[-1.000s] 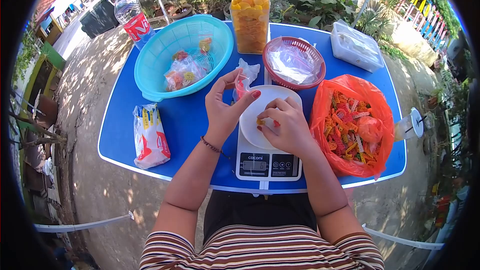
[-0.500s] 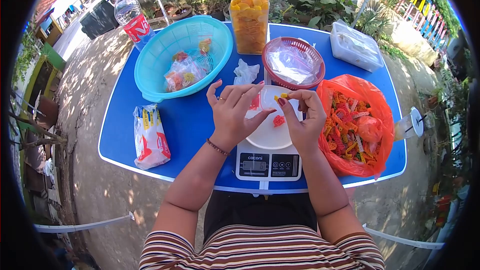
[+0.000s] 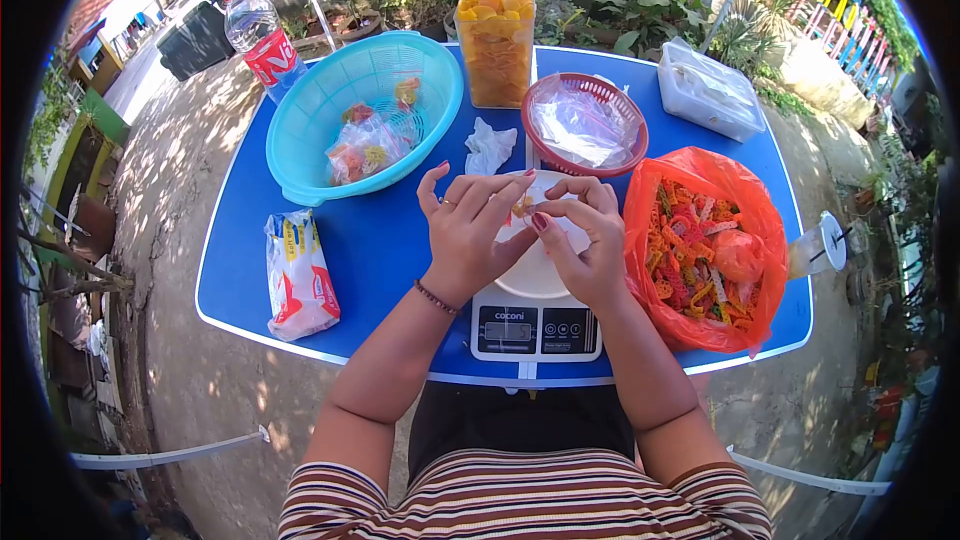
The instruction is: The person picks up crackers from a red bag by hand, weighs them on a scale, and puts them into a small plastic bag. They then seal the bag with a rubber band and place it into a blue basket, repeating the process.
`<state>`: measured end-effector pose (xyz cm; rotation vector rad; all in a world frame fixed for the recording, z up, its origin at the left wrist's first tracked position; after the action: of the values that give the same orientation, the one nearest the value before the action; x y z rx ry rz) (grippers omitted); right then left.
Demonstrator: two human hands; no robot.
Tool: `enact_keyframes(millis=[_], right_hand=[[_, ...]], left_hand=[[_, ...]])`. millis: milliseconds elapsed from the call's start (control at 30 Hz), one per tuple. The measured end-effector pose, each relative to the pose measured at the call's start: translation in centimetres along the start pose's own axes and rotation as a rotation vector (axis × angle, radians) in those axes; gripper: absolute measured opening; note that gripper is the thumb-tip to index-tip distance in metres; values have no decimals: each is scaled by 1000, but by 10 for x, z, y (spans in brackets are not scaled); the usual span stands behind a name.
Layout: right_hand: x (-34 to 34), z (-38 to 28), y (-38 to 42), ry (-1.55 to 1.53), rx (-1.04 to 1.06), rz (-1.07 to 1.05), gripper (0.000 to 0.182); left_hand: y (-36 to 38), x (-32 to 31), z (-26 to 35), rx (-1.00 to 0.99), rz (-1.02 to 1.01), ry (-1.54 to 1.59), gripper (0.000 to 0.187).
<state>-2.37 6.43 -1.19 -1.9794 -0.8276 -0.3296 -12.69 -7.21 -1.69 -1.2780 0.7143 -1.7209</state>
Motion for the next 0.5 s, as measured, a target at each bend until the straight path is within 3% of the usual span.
enact_keyframes(millis=[300,433,500], right_hand=[[-5,0,2,-111,-82,-87,11],[4,-2,-4,-39,0,52,8],[5,-3,-5,-56,-3,111,9]], left_hand=[[-4,1,2,51,-11,132,57],[-7,7,1,175,-33,416,60],[-3,2,-6,252,-60,459,49]])
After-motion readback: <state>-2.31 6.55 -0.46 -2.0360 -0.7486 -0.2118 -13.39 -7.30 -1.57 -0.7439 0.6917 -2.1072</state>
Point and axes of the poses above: each hand's wrist, its own y-axis away from the middle knuckle, its own x-axis out of the back of the hand, z = x × y, the point moved 2 cm from there along -y, towards the middle knuckle, and after that the axes turned 14 degrees about y, right-handed, at the moved point
